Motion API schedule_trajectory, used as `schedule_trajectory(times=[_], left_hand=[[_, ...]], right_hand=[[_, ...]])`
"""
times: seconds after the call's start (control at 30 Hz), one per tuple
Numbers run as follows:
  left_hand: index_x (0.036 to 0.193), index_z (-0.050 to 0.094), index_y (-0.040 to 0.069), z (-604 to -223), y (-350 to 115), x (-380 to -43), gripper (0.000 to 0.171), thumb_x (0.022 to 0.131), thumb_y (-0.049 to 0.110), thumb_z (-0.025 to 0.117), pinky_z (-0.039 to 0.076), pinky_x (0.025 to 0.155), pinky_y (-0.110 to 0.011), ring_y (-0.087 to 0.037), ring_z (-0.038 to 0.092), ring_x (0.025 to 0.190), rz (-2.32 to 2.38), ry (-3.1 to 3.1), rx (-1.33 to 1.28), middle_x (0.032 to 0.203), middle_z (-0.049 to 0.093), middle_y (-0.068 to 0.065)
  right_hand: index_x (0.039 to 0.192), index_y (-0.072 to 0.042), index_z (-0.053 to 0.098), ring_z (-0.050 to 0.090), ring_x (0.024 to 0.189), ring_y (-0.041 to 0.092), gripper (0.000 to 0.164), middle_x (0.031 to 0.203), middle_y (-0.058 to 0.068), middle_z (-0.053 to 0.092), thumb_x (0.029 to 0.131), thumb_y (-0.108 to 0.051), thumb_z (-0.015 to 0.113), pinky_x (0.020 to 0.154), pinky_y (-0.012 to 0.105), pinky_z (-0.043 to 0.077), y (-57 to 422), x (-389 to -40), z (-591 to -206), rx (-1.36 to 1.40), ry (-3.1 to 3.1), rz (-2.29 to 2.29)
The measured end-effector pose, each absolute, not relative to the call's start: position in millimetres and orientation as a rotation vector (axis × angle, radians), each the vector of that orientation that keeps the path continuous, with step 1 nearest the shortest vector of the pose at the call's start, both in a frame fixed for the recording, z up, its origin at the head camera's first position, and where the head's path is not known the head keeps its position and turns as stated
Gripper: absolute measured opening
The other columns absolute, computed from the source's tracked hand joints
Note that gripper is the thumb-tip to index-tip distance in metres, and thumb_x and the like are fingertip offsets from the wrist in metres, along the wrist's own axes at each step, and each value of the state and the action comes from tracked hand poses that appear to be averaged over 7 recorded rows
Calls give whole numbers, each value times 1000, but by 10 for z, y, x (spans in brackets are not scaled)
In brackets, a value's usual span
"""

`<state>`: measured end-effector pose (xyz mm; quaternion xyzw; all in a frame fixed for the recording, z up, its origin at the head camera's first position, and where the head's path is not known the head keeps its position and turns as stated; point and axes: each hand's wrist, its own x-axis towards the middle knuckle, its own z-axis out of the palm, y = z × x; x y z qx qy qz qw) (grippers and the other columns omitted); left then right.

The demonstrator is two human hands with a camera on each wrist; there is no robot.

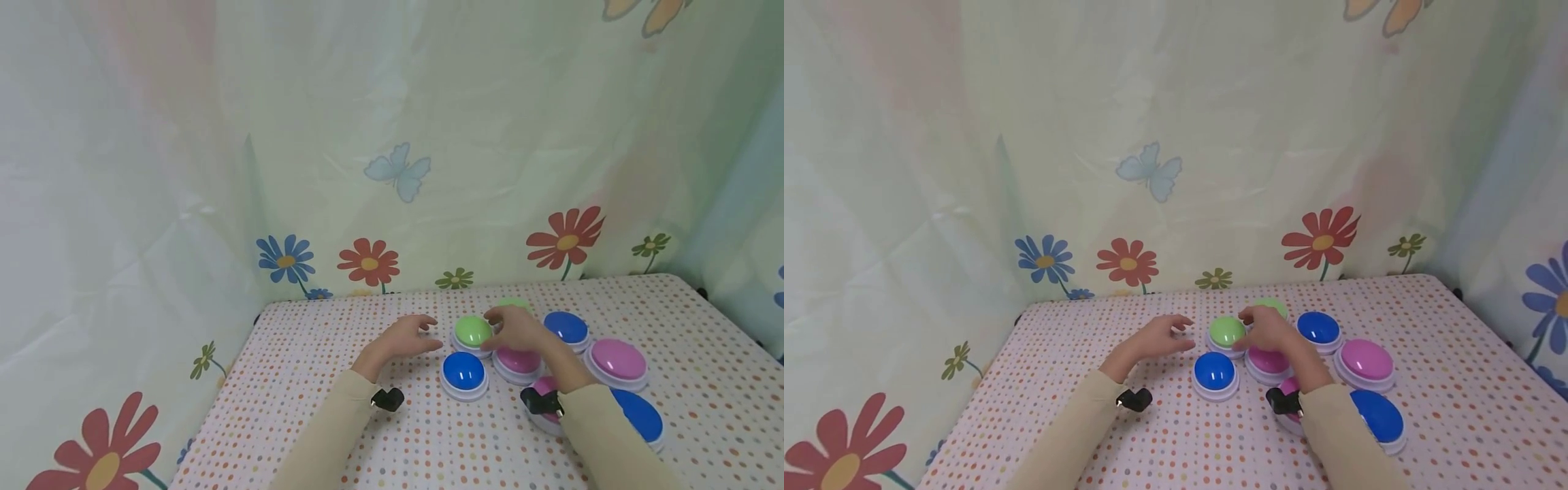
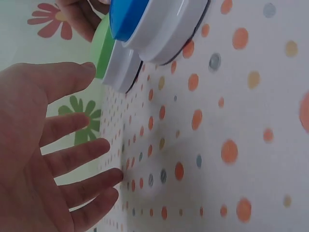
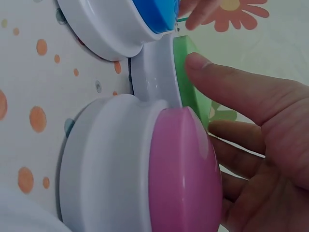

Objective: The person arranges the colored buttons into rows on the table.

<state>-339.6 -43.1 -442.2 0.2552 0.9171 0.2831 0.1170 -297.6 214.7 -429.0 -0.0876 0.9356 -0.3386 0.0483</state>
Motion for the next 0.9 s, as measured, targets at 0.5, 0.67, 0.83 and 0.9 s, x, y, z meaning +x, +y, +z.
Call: schedule_trajectory(times=[0.5,0.67,0.83,0.9], left_hand=[[135,58,14,-4616,-211,-3574,59,83,32,78,50,82,-25,-12,58,102,1017,2521,807,117,62,-1],[132,61,17,-4675,-148,-3584,56,80,28,81,51,80,-23,-8,59,98,1114,2475,786,113,63,4],[129,61,13,-4633,-35,-3575,56,78,24,83,51,78,-21,-8,59,96,1196,2464,772,113,62,4],[126,62,13,-4624,-3,-3549,55,77,24,84,51,78,-21,-8,59,97,1206,2476,741,113,61,5]], right_hand=[[125,8,58,58,105,38,72,116,23,62,70,-27,88,87,53,49,2154,-2989,-4423,-243,2848,-1029],[126,6,58,59,104,38,72,114,22,63,70,-28,88,87,52,50,2146,-3005,-4453,-246,2850,-1049],[124,7,58,60,101,38,72,112,23,63,69,-29,89,84,52,51,2136,-3030,-4415,-263,2874,-1048],[124,7,59,60,101,38,72,112,23,63,69,-30,89,84,52,51,2128,-3023,-4410,-258,2876,-1049]])
